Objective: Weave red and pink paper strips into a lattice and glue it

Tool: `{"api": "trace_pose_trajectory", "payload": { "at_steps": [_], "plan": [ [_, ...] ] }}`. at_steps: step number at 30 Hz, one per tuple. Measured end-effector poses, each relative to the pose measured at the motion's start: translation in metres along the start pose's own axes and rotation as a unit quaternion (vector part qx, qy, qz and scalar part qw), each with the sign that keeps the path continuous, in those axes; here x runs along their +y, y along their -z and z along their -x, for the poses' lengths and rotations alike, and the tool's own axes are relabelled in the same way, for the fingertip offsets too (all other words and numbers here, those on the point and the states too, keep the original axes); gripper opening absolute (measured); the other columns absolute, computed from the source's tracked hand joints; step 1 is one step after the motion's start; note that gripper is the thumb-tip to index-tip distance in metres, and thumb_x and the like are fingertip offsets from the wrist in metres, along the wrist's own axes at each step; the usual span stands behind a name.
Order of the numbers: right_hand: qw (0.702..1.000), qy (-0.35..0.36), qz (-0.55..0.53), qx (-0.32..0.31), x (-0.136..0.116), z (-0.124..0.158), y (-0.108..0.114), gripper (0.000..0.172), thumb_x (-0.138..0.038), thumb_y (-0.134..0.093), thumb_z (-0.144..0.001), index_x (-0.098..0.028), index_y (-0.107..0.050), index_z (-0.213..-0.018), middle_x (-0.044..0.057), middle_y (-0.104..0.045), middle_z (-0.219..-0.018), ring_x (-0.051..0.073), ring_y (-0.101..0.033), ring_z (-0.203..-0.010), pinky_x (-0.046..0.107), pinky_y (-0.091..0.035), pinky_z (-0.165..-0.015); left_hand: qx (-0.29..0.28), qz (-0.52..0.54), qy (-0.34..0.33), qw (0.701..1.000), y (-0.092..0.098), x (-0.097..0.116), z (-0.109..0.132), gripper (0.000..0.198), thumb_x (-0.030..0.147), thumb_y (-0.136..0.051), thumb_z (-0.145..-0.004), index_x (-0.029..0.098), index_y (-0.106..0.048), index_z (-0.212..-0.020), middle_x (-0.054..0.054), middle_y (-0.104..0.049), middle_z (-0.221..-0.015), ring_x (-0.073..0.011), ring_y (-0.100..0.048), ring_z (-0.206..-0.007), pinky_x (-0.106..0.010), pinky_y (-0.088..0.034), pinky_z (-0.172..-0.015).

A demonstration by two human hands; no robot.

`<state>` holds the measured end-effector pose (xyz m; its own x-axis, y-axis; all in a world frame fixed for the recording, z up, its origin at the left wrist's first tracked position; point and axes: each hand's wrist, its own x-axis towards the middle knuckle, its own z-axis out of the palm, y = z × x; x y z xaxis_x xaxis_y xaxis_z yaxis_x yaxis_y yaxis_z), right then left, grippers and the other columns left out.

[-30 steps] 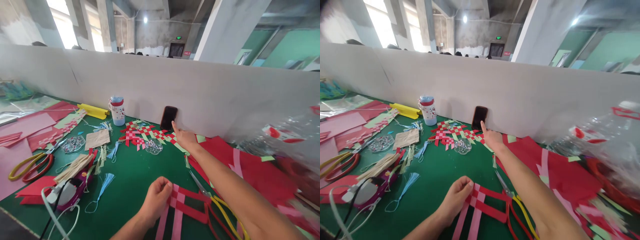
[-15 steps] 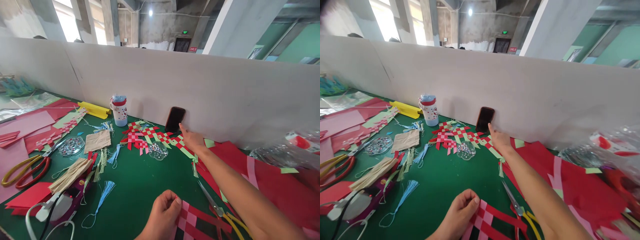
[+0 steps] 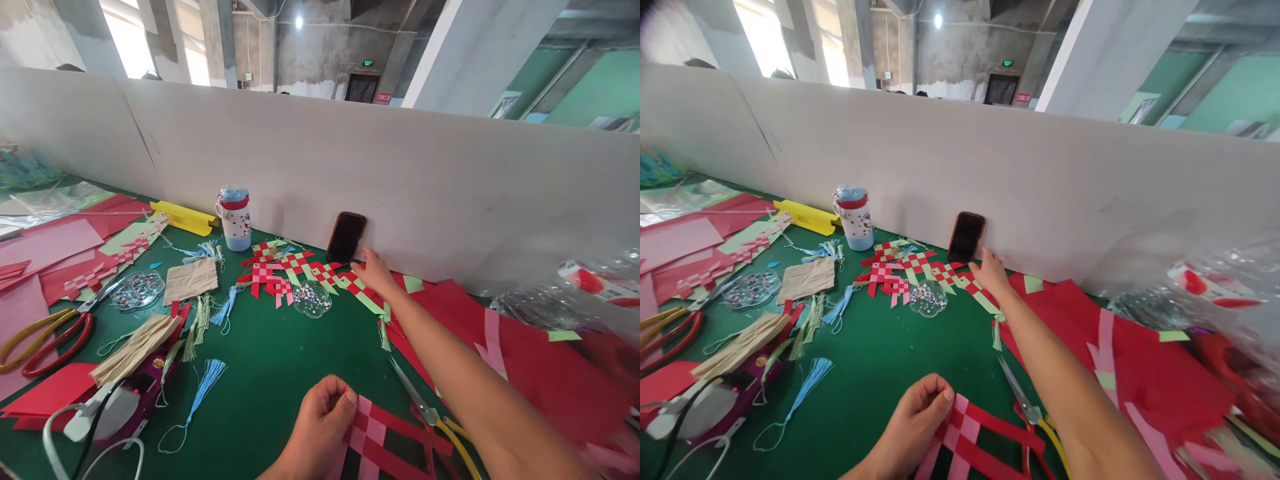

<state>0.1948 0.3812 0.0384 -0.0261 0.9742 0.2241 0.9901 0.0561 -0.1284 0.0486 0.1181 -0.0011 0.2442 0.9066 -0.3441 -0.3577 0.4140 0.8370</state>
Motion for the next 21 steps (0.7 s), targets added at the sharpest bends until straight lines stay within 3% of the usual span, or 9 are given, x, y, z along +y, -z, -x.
{"api": "trace_pose_trajectory", "payload": {
  "at_steps": [5, 10, 14, 21],
  "plan": [
    [0.988, -0.133, -0.065, 0.043, -0.042, -0.028, -0.013, 0.040, -0.038, -0.060, -0.093, -0.018, -0.056, -0.128, 0.010, -0.058, -0.129, 0.024, -0.061, -0.109, 0.046, -0.053, -0.090, -0.003, 0.025, 0.006, 1.000, -0.003, 0.001, 0.001, 0.067, 0.082, -0.067, -0.057, 0.020, -0.044, -0.069, 0.008, -0.038, -0.056, -0.0072, -0.029, -0.053, -0.025, -0.021, -0.053],
    [0.959, -0.252, -0.112, 0.065, -0.077, -0.042, -0.023, 0.039, -0.038, -0.060, -0.093, -0.018, -0.056, -0.127, 0.010, -0.058, -0.129, 0.023, -0.061, -0.108, 0.046, -0.053, -0.089, 0.016, -0.020, -0.003, 1.000, -0.003, -0.010, -0.005, 0.055, 0.070, -0.069, -0.066, 0.020, -0.047, -0.068, 0.008, -0.034, -0.053, -0.0077, -0.026, -0.052, -0.026, -0.018, -0.052],
    [0.936, -0.313, -0.144, 0.071, -0.088, -0.049, -0.030, 0.039, -0.038, -0.060, -0.093, -0.018, -0.056, -0.127, 0.010, -0.059, -0.128, 0.023, -0.061, -0.108, 0.046, -0.054, -0.089, 0.033, -0.003, 0.000, 0.999, -0.003, -0.016, -0.009, 0.049, 0.063, -0.071, -0.068, 0.020, -0.047, -0.066, 0.007, -0.035, -0.052, -0.0077, -0.026, -0.051, -0.026, -0.018, -0.052],
    [0.908, -0.363, -0.173, 0.118, -0.095, -0.058, -0.045, 0.041, -0.038, -0.060, -0.093, -0.018, -0.056, -0.128, 0.010, -0.059, -0.128, 0.024, -0.061, -0.108, 0.046, -0.054, -0.088, 0.045, 0.043, -0.003, 0.998, -0.005, -0.029, -0.014, 0.043, 0.052, -0.074, -0.072, 0.018, -0.049, -0.065, 0.007, -0.039, -0.053, -0.0071, -0.032, -0.052, -0.022, -0.025, -0.052]
  ]
}}
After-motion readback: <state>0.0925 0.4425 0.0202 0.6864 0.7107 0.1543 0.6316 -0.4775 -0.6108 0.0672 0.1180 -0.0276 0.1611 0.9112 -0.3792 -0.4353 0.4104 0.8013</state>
